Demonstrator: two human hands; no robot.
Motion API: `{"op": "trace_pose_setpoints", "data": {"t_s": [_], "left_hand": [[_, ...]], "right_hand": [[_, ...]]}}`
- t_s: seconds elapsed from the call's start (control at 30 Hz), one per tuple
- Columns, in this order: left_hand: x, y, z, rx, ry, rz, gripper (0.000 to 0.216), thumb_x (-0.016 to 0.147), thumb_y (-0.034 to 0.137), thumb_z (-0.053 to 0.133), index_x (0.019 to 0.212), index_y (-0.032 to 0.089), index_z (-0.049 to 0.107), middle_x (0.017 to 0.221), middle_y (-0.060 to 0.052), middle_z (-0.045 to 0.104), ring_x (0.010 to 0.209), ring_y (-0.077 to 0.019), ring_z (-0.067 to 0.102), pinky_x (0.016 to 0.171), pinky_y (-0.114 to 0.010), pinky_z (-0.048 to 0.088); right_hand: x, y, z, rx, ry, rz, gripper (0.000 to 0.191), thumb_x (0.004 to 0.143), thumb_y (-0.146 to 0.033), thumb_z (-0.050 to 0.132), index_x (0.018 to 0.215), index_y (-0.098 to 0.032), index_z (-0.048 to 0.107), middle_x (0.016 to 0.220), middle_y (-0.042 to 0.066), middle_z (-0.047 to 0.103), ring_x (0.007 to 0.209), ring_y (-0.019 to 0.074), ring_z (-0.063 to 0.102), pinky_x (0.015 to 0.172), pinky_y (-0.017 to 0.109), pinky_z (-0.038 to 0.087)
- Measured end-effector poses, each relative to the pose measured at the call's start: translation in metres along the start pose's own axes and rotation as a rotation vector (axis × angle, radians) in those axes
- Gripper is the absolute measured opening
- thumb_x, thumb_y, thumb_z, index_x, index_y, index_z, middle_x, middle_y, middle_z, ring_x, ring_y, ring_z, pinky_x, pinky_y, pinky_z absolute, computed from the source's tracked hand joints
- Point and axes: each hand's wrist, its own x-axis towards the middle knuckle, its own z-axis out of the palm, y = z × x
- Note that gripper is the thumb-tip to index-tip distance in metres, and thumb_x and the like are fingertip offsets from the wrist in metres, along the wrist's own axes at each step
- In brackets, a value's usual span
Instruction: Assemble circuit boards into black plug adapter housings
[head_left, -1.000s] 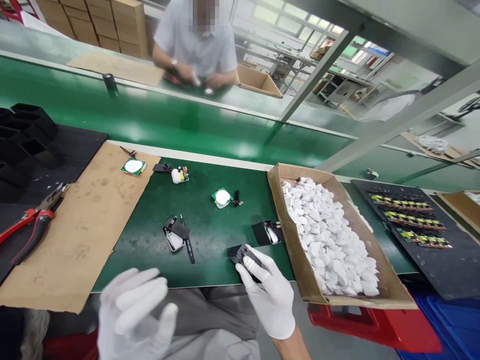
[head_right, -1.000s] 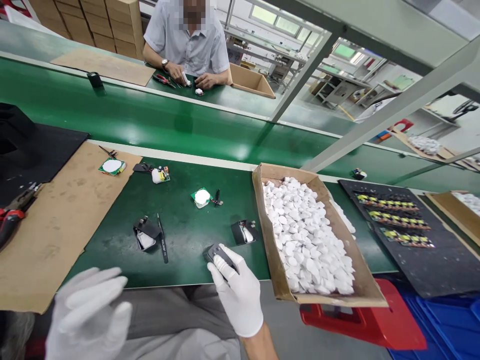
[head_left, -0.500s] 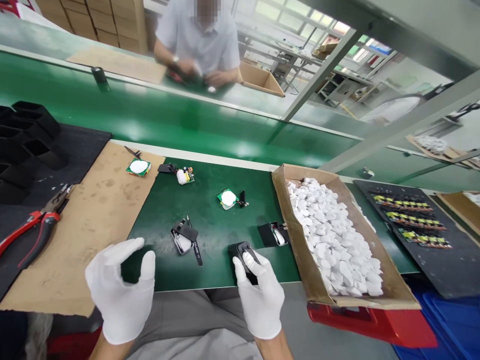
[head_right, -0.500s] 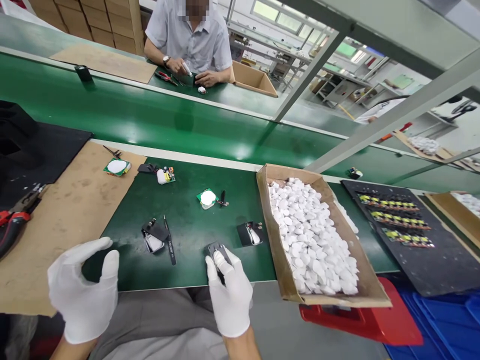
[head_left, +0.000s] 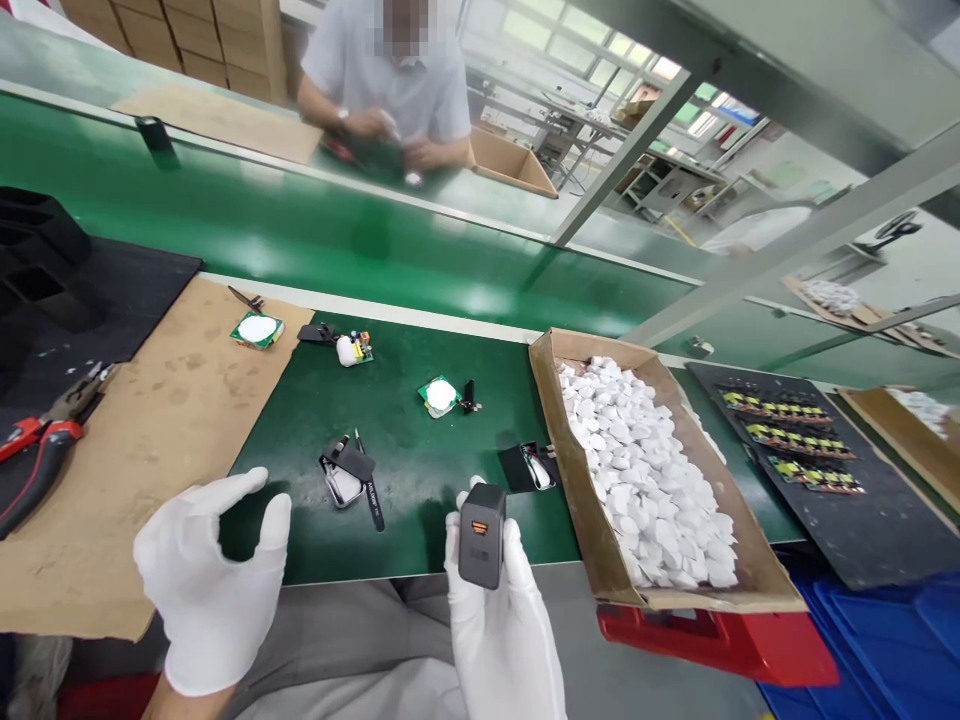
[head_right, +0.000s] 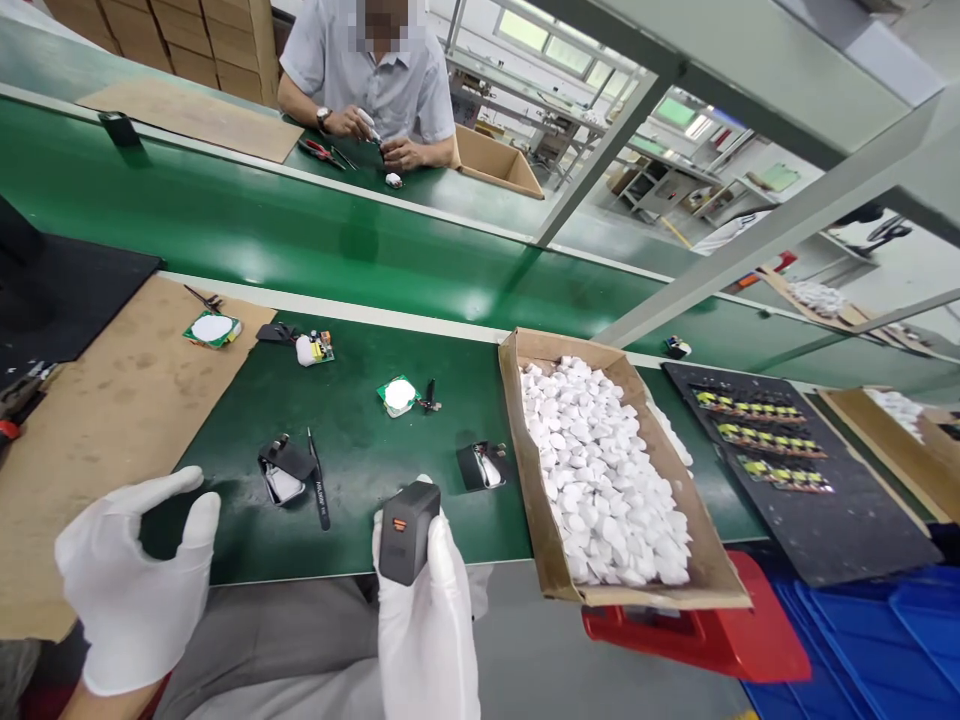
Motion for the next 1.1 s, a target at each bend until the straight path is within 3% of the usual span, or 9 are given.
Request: {"op": "trace_pose_setpoints", "data": {"t_s": [0.13,0.27,0.33,0.47,0.57,0.7,0.8,0.97,1.1], "left_hand": [[0.003,0.007,0.002,-0.018,-0.041,-0.015,0.026,0.09,0.036,0.072,0.115,0.028,0.069,0.109,-0.008,0.08,0.106,-0.032,0.074,0.097,-0.048,0.054],[-0.008,-0.009,-0.005,0.077,0.0,0.011,0.025,0.092,0.035,0.073,0.115,0.028,0.07,0.107,-0.007,0.08,0.103,-0.0316,0.074,0.098,-0.049,0.053],[-0.014,-0.018,-0.008,0.172,0.053,0.042,0.023,0.093,0.034,0.074,0.115,0.028,0.07,0.105,-0.008,0.08,0.099,-0.0316,0.074,0.098,-0.049,0.053],[-0.019,-0.027,-0.009,0.277,0.086,0.084,0.023,0.095,0.034,0.075,0.115,0.025,0.072,0.102,-0.009,0.081,0.096,-0.0325,0.075,0.096,-0.049,0.053],[-0.018,-0.026,-0.009,0.276,0.079,0.098,0.022,0.094,0.033,0.077,0.115,0.026,0.072,0.101,-0.009,0.081,0.095,-0.0322,0.075,0.095,-0.049,0.054],[-0.017,-0.025,-0.009,0.251,0.087,0.125,0.027,0.092,0.029,0.079,0.118,0.028,0.07,0.104,-0.007,0.081,0.094,-0.031,0.076,0.094,-0.049,0.054],[-0.018,-0.024,-0.009,0.252,0.084,0.142,0.027,0.091,0.029,0.079,0.117,0.027,0.071,0.102,-0.007,0.081,0.093,-0.031,0.075,0.093,-0.049,0.055],[-0.014,-0.025,-0.009,0.277,0.065,0.152,0.026,0.092,0.029,0.079,0.116,0.025,0.071,0.101,-0.01,0.081,0.092,-0.0323,0.075,0.095,-0.051,0.056],[-0.015,-0.029,-0.016,0.231,0.086,0.13,0.024,0.091,0.027,0.08,0.114,0.024,0.072,0.103,-0.011,0.081,0.095,-0.0333,0.075,0.097,-0.054,0.056]], "right_hand": [[0.005,-0.01,0.007,0.529,-0.057,0.322,0.037,0.087,-0.05,0.088,0.119,-0.032,0.083,0.14,0.0,0.078,0.141,0.0245,0.067,0.124,0.044,0.055],[0.011,-0.02,0.014,0.735,-0.044,0.493,0.048,0.07,-0.056,0.1,0.109,-0.031,0.086,0.129,0.0,0.083,0.122,0.0221,0.078,0.106,0.034,0.067],[0.011,-0.024,0.016,0.696,-0.025,0.486,0.049,0.07,-0.057,0.099,0.108,-0.03,0.086,0.125,0.001,0.084,0.121,0.0233,0.079,0.104,0.035,0.068],[0.017,-0.019,0.014,0.231,0.066,0.203,0.048,0.092,-0.062,0.076,0.124,-0.027,0.08,0.127,0.008,0.082,0.124,0.0285,0.077,0.11,0.048,0.064],[0.031,0.001,0.006,-0.017,0.241,-0.022,0.056,0.08,-0.044,0.093,0.13,-0.025,0.074,0.136,0.01,0.078,0.13,0.0292,0.073,0.118,0.048,0.057],[0.053,0.028,-0.006,-0.531,0.247,-0.702,0.037,0.088,-0.026,0.088,0.123,-0.025,0.075,0.123,0.01,0.082,0.11,0.0255,0.082,0.102,0.041,0.067],[0.057,0.023,-0.012,-0.711,0.174,-1.019,0.028,0.094,-0.015,0.082,0.12,-0.025,0.076,0.12,0.011,0.083,0.102,0.0224,0.084,0.091,0.035,0.07],[0.047,0.008,-0.009,-0.802,0.231,-1.071,0.038,0.09,-0.015,0.087,0.123,-0.028,0.076,0.121,0.009,0.083,0.095,0.0211,0.084,0.079,0.029,0.07],[0.048,0.023,-0.001,-0.759,0.191,-1.018,0.021,0.094,-0.016,0.081,0.113,-0.026,0.078,0.112,0.008,0.083,0.092,0.0196,0.084,0.08,0.029,0.07]]}}
